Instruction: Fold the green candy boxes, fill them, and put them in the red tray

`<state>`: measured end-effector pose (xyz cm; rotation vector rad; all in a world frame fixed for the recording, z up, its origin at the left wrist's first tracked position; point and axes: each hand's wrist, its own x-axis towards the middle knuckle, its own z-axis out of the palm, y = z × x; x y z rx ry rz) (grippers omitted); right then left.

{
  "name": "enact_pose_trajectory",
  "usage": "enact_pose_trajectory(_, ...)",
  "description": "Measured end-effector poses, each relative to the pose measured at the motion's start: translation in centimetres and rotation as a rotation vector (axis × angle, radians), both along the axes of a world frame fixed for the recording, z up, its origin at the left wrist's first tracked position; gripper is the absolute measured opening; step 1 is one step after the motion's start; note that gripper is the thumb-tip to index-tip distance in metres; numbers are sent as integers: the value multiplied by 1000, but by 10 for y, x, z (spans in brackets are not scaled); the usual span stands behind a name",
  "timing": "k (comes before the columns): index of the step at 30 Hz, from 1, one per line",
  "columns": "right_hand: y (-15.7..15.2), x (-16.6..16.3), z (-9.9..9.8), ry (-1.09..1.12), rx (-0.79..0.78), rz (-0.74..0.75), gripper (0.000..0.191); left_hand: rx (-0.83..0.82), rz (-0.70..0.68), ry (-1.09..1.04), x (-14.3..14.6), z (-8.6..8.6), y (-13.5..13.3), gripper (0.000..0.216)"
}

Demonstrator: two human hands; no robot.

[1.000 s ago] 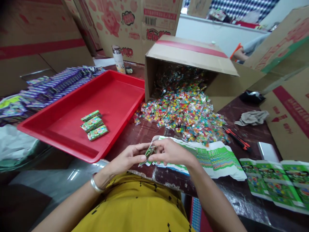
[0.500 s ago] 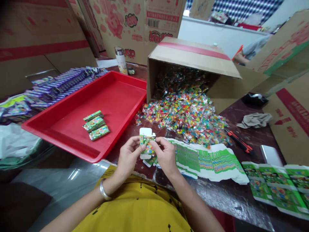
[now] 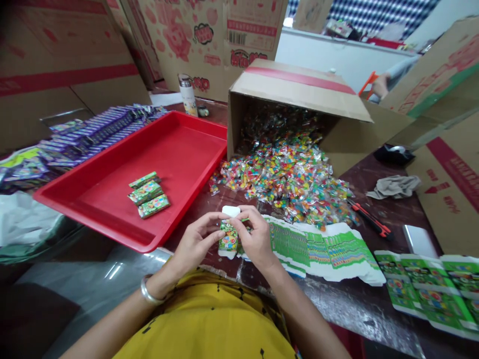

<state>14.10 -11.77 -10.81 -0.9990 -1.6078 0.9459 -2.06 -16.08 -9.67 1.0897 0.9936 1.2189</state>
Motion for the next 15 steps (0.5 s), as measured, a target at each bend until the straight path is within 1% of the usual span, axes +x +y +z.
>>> enact_pose_trajectory(2, 1, -1, 2, 109, -38, 0, 7, 27, 69, -36, 0, 1, 1, 30)
enact_pose_trajectory(3, 1, -3, 3, 161, -60, 8, 12, 28, 97, -64, 1, 1, 1, 32)
enact_pose_trajectory(5, 3, -4, 7, 210, -94, 77, 16, 8, 107, -106, 1, 2, 2, 35)
enact_pose_trajectory(7, 7, -4, 11, 197, -129, 168, 13, -4, 99, -92, 0, 3, 1, 35)
enact_pose_trajectory(9, 11, -3, 16, 160, -203, 207, 16, 11, 103, -32, -2, 4, 0, 33)
enact_pose_trajectory(12, 18, 1, 22, 76, -331, 181, 18, 29, 89, 30, -5, 7, -3, 36)
enact_pose_trajectory(15, 24, 3, 26, 18, -367, 169, 23, 21, 47, 53, -6, 9, -4, 44)
